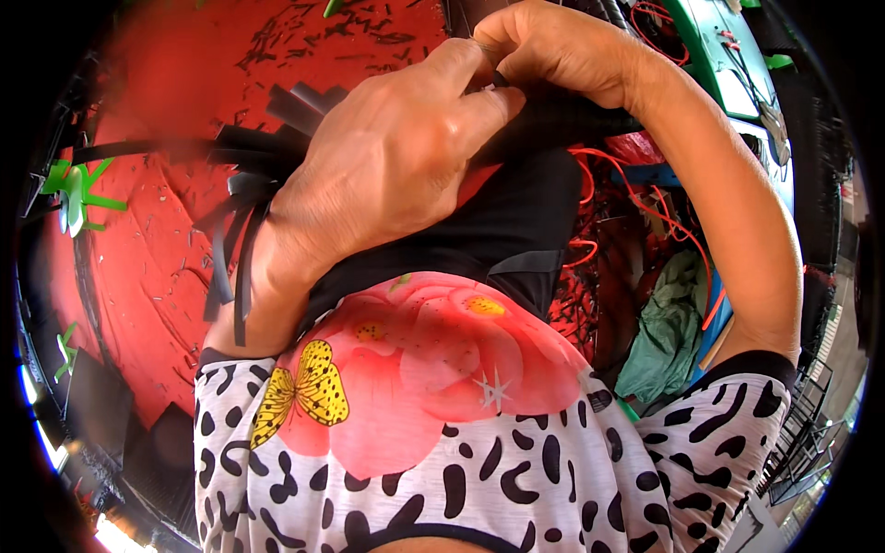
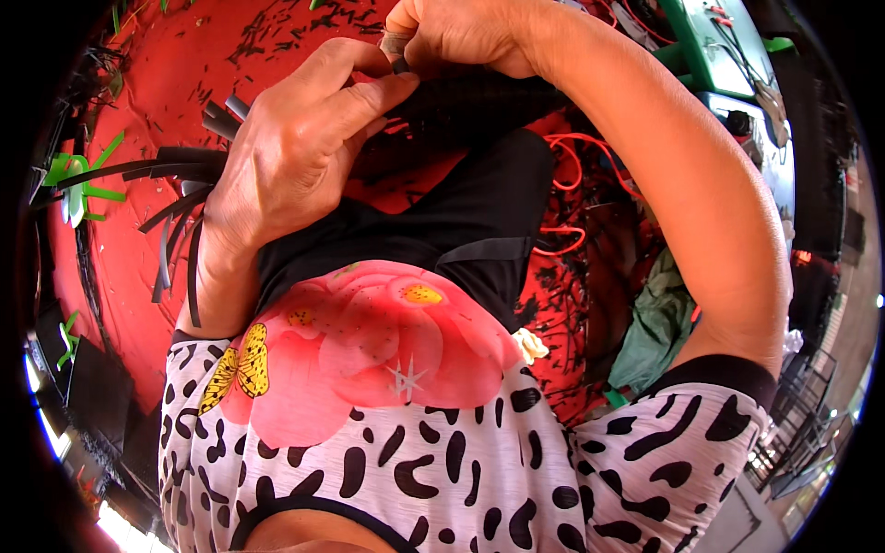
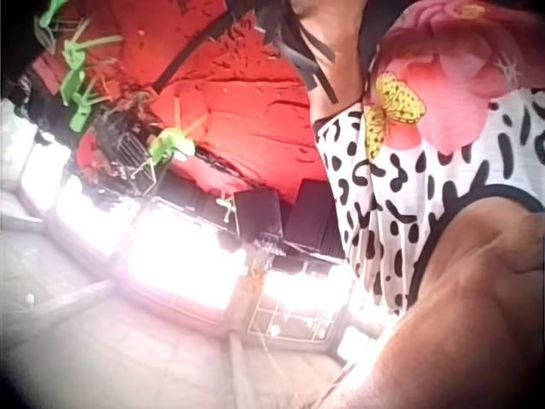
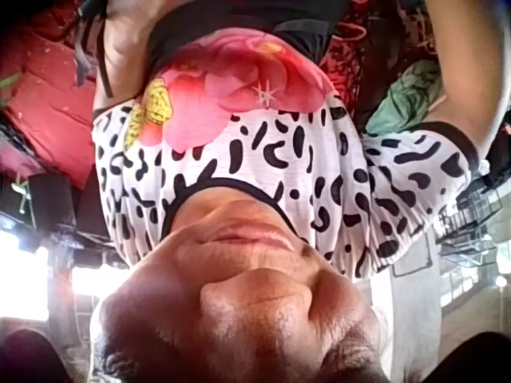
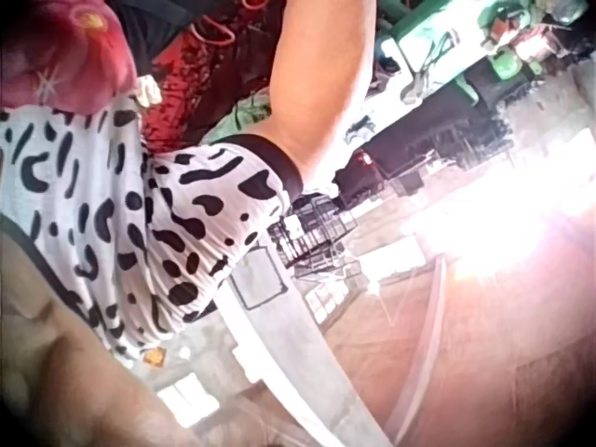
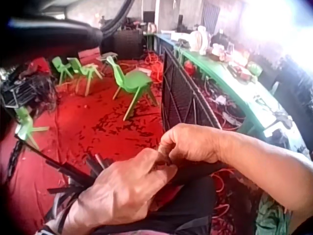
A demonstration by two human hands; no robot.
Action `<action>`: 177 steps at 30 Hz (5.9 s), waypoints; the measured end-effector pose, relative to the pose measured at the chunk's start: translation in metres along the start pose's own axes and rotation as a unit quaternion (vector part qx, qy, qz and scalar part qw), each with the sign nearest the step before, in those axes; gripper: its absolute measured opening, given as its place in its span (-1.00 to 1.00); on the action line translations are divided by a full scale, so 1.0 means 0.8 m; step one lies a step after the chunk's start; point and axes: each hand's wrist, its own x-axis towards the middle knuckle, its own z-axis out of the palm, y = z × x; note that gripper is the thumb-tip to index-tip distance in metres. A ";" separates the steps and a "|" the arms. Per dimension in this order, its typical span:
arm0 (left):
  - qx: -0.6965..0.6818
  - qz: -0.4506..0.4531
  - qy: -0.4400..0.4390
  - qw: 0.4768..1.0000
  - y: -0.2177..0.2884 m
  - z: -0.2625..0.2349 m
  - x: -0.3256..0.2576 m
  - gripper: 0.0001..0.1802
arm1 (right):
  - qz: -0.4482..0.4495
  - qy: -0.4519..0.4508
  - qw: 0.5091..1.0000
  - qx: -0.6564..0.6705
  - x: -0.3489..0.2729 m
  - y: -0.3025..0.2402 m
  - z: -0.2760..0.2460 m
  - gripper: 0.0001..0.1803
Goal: The person weaves and secures black strips onto a furniture frame by hand and using a nail gun, pliers, and a hammer.
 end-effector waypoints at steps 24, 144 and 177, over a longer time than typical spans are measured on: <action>-0.004 0.023 -0.001 1.000 -0.003 0.001 0.000 -0.73 | -0.059 0.036 0.996 -0.065 -0.013 0.002 0.005 -0.91; -0.068 -0.025 0.005 0.997 -0.017 -0.010 -0.006 -0.34 | 0.082 0.298 0.938 0.158 -0.245 -0.083 0.155 -0.83; -0.144 -0.055 0.008 0.988 -0.026 -0.011 -0.010 -0.36 | -0.064 0.522 0.821 0.222 -0.319 0.072 0.082 -0.65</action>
